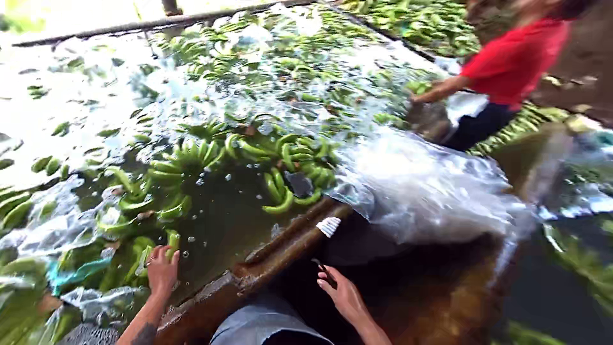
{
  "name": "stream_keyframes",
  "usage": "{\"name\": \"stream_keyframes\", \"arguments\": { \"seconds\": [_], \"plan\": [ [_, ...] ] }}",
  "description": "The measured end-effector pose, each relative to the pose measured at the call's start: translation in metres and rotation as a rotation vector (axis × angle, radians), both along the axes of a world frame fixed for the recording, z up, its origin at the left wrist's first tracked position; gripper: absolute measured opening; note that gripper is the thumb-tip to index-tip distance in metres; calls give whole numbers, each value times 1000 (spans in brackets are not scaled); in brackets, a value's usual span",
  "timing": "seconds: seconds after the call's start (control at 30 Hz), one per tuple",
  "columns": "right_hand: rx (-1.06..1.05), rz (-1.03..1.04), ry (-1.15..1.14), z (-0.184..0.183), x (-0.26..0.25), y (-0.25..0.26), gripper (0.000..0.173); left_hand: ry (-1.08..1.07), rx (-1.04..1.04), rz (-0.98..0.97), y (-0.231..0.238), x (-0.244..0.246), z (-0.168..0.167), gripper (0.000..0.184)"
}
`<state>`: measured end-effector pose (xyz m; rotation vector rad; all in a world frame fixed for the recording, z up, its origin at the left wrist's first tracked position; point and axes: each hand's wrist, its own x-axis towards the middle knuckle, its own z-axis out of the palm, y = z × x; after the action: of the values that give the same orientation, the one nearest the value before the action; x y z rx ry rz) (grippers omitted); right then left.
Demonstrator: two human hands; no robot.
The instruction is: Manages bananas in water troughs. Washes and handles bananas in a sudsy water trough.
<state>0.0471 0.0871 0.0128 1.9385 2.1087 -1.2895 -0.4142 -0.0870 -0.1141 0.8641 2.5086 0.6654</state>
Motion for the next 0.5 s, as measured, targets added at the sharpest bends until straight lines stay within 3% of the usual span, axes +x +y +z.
{"name": "stream_keyframes", "arguments": {
  "seconds": [0.07,0.13,0.2,0.3,0.5],
  "plan": [
    [21,149,20,5,-33,38,41,77,-50,147,-30,-16,-11,73],
    [-14,297,18,0,-60,66,39,72,-192,131,-46,-19,-19,98],
    [-106,456,-65,-9,-90,94,39,112,-279,67,-46,-23,-27,108],
    [-207,725,-198,-24,-136,130,42,50,-389,110,-13,-38,-27,102],
    [-322,1014,-174,-62,-214,195,42,-178,-501,413,66,-33,-25,87]
  ]
}}
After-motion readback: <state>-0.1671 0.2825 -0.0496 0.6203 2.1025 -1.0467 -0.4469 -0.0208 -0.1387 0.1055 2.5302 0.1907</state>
